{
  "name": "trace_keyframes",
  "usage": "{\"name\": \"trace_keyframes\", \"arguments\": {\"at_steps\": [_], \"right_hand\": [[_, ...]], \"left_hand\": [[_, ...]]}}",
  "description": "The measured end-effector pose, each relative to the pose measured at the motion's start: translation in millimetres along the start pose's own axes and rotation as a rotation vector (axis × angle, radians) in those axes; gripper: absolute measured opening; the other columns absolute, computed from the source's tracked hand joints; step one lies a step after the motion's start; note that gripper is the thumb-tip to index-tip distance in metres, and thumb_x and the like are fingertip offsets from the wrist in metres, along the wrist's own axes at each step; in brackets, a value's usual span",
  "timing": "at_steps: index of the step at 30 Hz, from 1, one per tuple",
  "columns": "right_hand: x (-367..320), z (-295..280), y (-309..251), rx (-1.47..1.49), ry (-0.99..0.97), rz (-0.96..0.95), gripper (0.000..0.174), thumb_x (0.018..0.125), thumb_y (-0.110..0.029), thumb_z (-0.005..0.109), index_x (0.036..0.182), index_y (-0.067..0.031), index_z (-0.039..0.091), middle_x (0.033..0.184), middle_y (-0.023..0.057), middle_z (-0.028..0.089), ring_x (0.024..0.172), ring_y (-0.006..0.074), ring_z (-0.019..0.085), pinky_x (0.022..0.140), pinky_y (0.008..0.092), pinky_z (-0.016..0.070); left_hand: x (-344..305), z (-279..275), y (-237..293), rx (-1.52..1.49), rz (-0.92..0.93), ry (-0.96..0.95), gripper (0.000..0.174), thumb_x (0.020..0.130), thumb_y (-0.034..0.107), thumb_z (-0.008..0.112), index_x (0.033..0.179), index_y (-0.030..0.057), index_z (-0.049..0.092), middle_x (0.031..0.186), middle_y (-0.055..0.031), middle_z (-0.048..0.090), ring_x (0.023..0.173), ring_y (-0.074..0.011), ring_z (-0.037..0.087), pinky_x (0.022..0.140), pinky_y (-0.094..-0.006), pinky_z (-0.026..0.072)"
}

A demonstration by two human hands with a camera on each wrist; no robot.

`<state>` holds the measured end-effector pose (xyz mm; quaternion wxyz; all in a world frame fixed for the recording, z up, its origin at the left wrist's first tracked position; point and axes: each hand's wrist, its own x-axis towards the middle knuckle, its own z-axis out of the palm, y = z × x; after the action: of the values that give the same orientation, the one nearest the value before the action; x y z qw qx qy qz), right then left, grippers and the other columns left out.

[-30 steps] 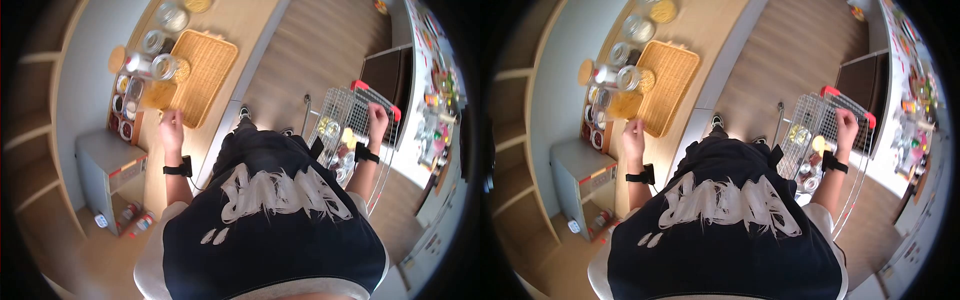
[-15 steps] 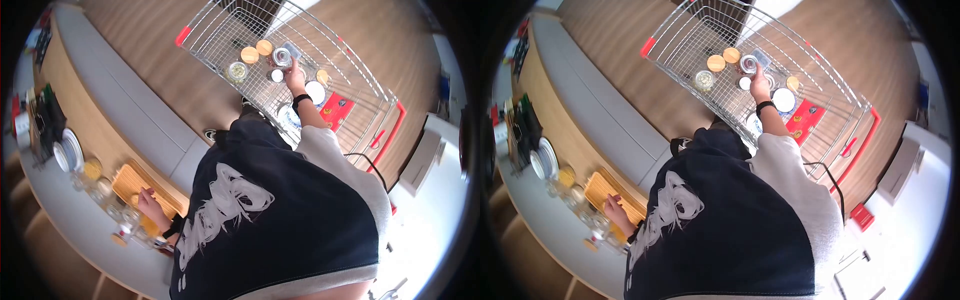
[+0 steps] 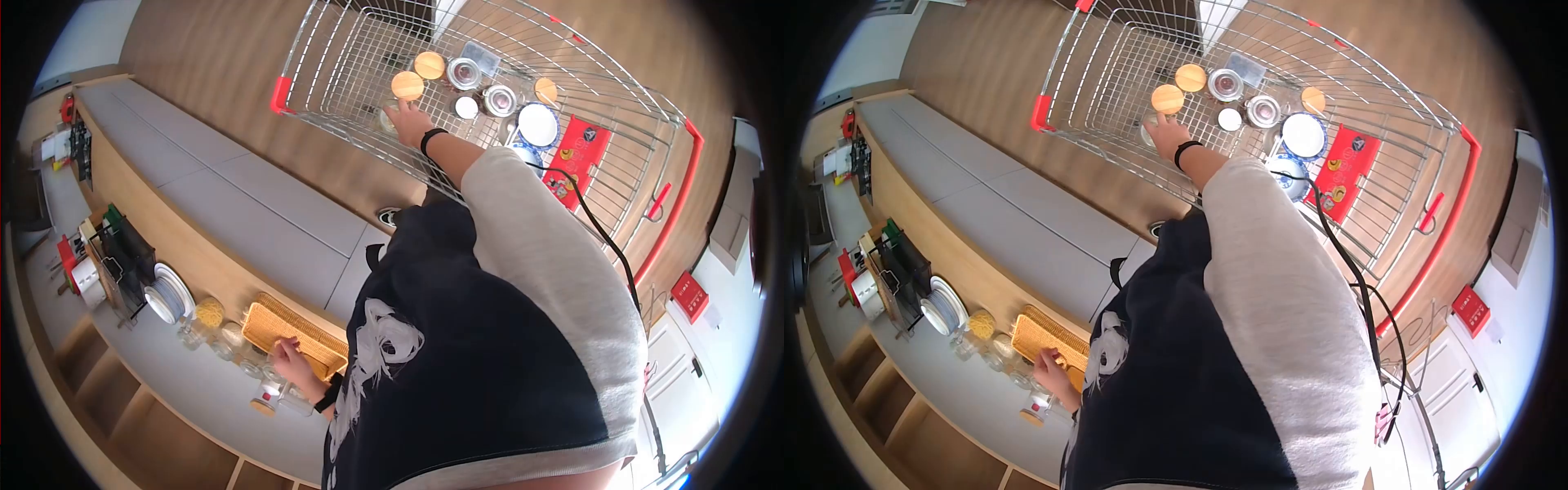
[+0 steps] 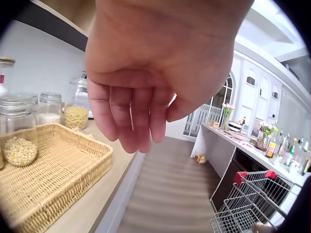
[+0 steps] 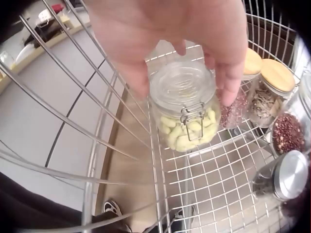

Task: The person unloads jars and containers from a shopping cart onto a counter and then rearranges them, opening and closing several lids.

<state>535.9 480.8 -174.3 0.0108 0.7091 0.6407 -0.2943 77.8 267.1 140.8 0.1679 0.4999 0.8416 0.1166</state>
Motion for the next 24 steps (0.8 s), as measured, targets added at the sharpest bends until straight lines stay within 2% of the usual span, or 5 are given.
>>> {"name": "trace_keyframes", "arguments": {"at_steps": [9, 13, 15, 19, 24], "right_hand": [[16.1, 23.2, -18.9, -0.241, 0.164, 0.031, 0.058, 0.088, -0.012, 0.063, 0.142, -0.0171, 0.041, 0.137, 0.0159, 0.045, 0.12, 0.04, 0.054, 0.085, 0.0497, 0.0562], [19.9, 18.1, -14.5, -0.077, 0.044, 0.064, 0.056, 0.088, -0.012, 0.063, 0.14, -0.0166, 0.042, 0.133, 0.0154, 0.047, 0.12, 0.0398, 0.054, 0.085, 0.0499, 0.0562], [23.2, 11.8, -11.3, -0.082, -0.043, 0.064, 0.061, 0.084, -0.012, 0.067, 0.139, -0.0176, 0.042, 0.134, 0.0158, 0.046, 0.122, 0.0393, 0.053, 0.086, 0.0499, 0.0557], [-5.7, -0.7, -1.0, -0.085, 0.009, 0.02, 0.075, 0.074, -0.015, 0.075, 0.14, -0.0178, 0.04, 0.128, 0.0173, 0.047, 0.122, 0.0398, 0.051, 0.089, 0.0512, 0.0539], [-54.5, -43.9, 24.9, 0.128, 0.272, -0.062, 0.091, 0.06, -0.023, 0.084, 0.138, -0.0053, 0.041, 0.125, 0.0216, 0.047, 0.116, 0.0425, 0.048, 0.098, 0.0509, 0.0426]], "left_hand": [[-50.3, -3.3, -28.1, 0.048, -0.215, 0.051, 0.036, 0.099, 0.021, 0.051, 0.079, -0.0051, 0.066, 0.072, -0.0118, 0.068, 0.067, -0.0198, 0.066, 0.062, -0.0331, 0.0492], [-63.9, -5.1, -33.1, 0.016, -0.216, 0.051, 0.037, 0.1, 0.021, 0.052, 0.079, -0.0054, 0.066, 0.071, -0.0114, 0.068, 0.064, -0.0194, 0.065, 0.06, -0.0327, 0.0492], [-62.7, -1.4, -35.7, 0.001, -0.219, 0.049, 0.037, 0.1, 0.021, 0.052, 0.08, -0.0057, 0.067, 0.071, -0.0115, 0.068, 0.063, -0.0193, 0.064, 0.06, -0.0326, 0.0492], [-60.8, 0.3, -38.7, -0.041, -0.242, 0.082, 0.036, 0.1, 0.021, 0.052, 0.082, -0.0062, 0.068, 0.071, -0.0116, 0.068, 0.065, -0.0189, 0.065, 0.061, -0.0326, 0.0498], [-53.8, 10.0, -63.2, -0.11, -0.256, 0.142, 0.036, 0.1, 0.022, 0.053, 0.084, -0.0066, 0.068, 0.072, -0.012, 0.069, 0.067, -0.0193, 0.065, 0.062, -0.033, 0.0501]]}}
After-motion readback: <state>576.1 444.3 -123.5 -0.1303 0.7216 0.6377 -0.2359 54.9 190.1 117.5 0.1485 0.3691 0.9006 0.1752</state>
